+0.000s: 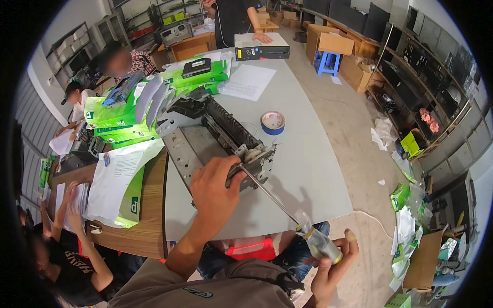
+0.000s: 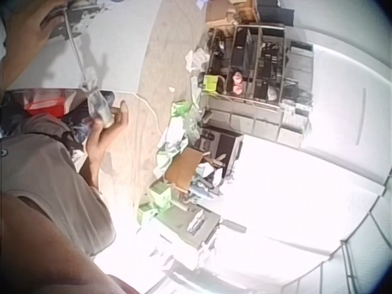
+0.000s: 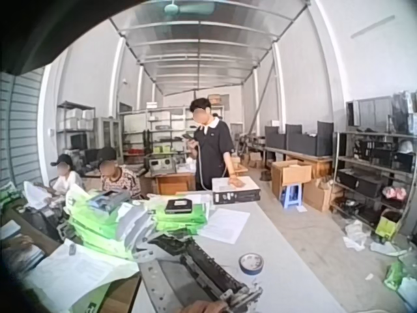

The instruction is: The person uses a screwdriver to loosen and remove screws from a large metal printer component on a table.

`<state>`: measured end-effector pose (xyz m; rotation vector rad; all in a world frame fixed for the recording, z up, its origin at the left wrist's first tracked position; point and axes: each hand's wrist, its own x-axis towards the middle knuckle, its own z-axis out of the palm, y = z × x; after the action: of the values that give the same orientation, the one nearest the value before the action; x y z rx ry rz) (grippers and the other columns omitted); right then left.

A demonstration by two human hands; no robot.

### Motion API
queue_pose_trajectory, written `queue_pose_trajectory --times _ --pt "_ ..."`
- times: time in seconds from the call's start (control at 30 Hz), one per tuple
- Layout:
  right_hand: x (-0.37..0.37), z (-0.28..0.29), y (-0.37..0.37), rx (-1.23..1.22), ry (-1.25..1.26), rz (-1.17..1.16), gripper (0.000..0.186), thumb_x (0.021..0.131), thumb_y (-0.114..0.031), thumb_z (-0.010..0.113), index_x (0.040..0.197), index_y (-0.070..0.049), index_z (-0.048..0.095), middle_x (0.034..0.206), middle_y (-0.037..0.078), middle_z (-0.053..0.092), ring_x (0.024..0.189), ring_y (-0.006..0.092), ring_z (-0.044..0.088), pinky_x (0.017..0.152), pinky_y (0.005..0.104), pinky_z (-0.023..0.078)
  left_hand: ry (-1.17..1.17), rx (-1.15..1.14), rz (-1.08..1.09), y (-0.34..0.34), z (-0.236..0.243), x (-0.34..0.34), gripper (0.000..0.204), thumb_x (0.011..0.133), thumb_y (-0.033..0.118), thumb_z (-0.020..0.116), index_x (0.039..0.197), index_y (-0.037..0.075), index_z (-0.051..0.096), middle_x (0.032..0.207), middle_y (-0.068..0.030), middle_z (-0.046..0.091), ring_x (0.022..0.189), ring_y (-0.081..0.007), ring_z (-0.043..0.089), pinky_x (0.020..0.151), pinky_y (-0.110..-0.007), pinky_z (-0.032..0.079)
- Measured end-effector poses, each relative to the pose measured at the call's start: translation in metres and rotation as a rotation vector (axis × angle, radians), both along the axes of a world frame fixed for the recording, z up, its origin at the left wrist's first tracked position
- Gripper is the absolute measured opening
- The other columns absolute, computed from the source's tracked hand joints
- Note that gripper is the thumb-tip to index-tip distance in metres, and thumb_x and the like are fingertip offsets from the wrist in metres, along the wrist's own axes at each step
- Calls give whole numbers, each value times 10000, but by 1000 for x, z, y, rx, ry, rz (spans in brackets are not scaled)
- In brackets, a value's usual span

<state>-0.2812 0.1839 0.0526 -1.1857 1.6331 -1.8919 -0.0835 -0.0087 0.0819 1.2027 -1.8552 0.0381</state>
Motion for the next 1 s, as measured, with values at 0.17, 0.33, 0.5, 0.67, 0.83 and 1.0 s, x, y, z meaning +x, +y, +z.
queue_pose_trajectory --times 0.17,0.33,0.5,0.67,0.83,1.0 --pt "16 17 -13 -147 -35 -27 761 930 -326 635 1466 -37 178 1172 137 410 848 205 583 530 276 552 4 8 -13 0 1 -3 295 749 153 749 1025 141 648 873 -24 623 783 -240 622 661 -386 410" --pt "1 9 -2 107 -133 99 681 979 -370 549 1460 -45 193 1136 140 447 702 176 603 543 265 562 55 -3 -18 1 5 -7 301 704 87 770 978 108 647 859 -50 643 758 -280 619 664 -381 404" --pt "-8 6 -5 -93 -191 131 586 903 -208 656 1344 -24 318 1190 126 396 632 215 613 479 255 507 39 27 -11 4 8 -13 289 724 71 748 990 100 638 908 -71 648 805 -302 613 689 -394 408" --pt "0 9 0 34 -279 50 438 965 -144 572 1311 -11 339 1136 118 369 927 207 556 644 307 568 19 55 3 7 8 -14 290 756 69 723 1029 95 628 975 -83 651 880 -319 617 753 -388 435" --pt "-16 4 9 -45 62 108 487 940 -104 602 1337 -16 335 1147 136 421 978 222 540 692 327 543 -13 57 -31 10 7 -15 286 782 98 714 1054 96 623 1017 -77 658 906 -320 618 762 -406 437" --pt "-14 28 8 241 -301 124 453 944 19 547 1349 -18 348 1205 150 452 886 176 602 708 299 540 -18 9 21 9 6 -14 253 799 139 705 1035 97 624 970 -60 648 848 -299 613 699 -393 420"
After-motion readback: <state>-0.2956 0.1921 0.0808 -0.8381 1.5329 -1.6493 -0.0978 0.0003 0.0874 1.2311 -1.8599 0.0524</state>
